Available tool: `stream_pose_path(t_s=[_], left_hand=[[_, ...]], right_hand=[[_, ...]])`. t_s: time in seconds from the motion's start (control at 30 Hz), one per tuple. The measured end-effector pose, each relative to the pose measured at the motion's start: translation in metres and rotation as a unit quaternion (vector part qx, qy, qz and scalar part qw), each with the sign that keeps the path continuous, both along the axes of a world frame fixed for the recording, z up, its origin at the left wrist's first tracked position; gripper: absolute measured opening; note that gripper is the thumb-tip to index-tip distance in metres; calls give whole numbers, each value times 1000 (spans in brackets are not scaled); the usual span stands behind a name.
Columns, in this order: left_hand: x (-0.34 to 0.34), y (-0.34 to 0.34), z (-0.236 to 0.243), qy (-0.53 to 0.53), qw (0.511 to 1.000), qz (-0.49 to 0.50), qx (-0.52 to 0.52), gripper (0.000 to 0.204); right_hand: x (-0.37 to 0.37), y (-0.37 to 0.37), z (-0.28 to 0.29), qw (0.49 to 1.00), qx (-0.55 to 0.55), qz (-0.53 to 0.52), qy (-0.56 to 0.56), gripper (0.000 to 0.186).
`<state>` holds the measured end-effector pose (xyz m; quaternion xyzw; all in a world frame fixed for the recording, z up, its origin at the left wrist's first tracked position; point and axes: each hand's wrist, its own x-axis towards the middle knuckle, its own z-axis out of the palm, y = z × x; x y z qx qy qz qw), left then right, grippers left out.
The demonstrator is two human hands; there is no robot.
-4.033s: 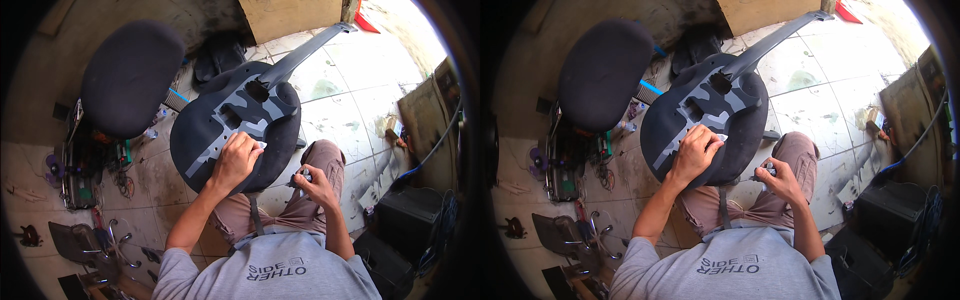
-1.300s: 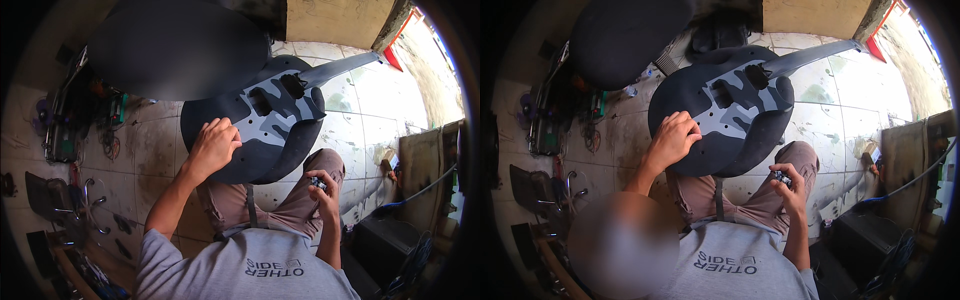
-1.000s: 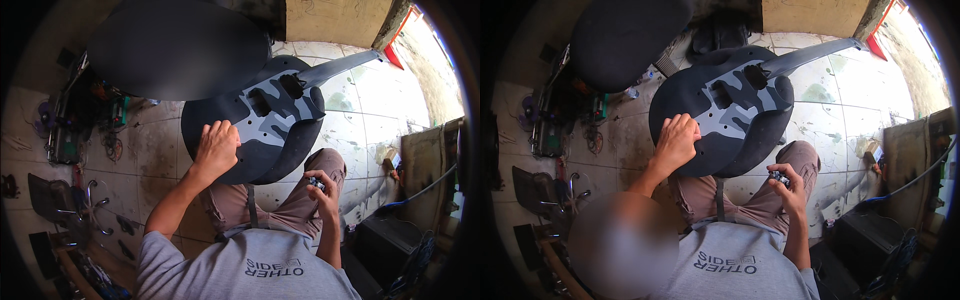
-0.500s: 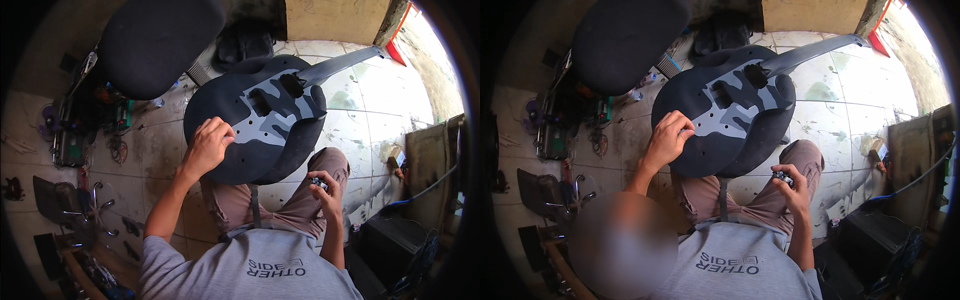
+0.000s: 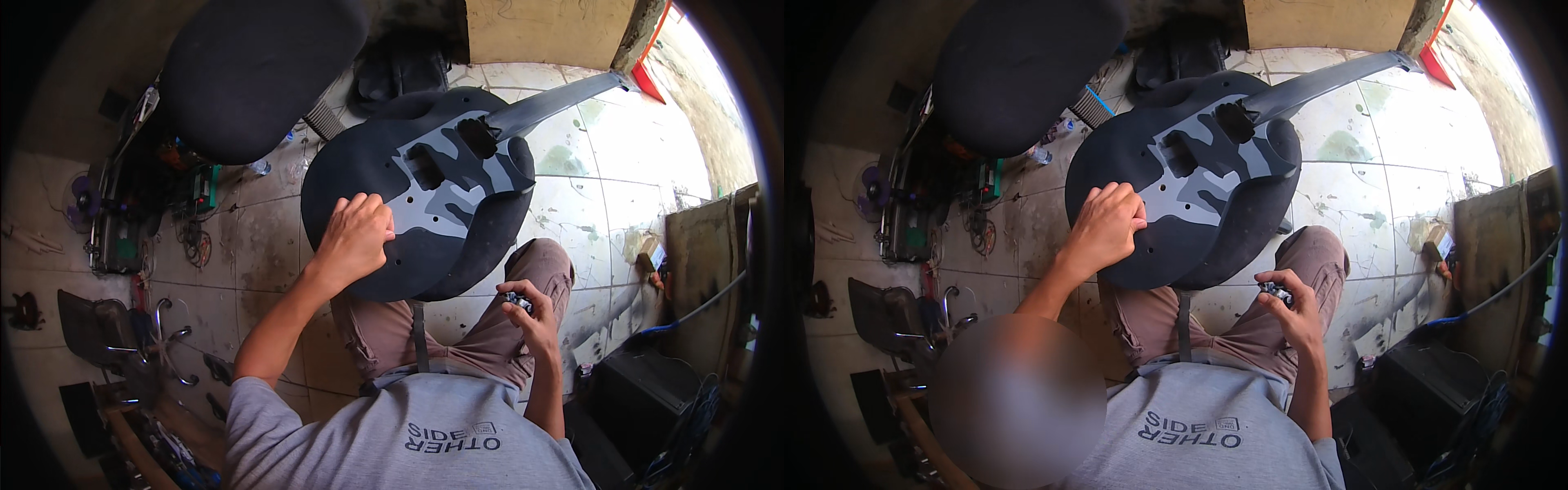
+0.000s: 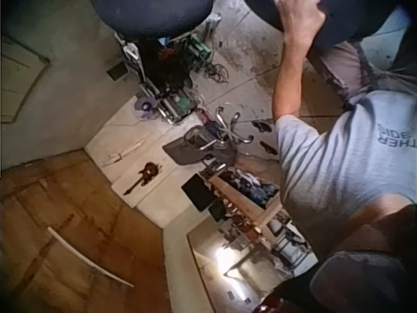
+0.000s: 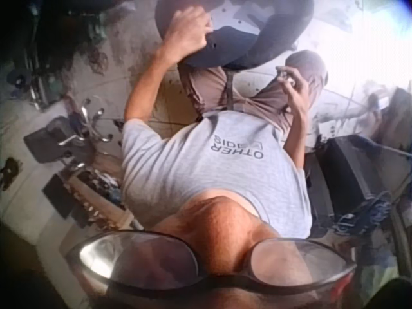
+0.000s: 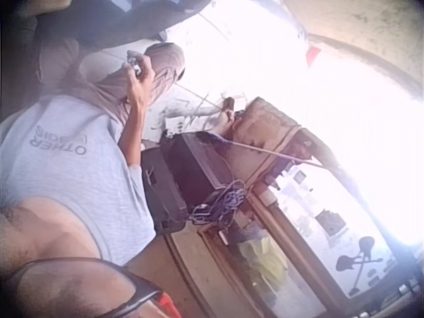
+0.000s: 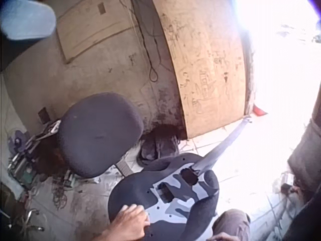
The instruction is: The person removes a backing from a camouflage stencil on a guitar body, then picks up and positions electronic components and wires within the guitar cavity.
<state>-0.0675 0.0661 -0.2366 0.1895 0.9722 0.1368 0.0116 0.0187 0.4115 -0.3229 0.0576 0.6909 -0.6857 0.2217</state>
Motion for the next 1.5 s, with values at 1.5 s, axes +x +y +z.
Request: stream_pose_path(t_s=[1.5], left_hand=[[-34,-20,19,-102,977,-140,122,15]], right_hand=[[2,3,-8,998,38,18,49,38]])
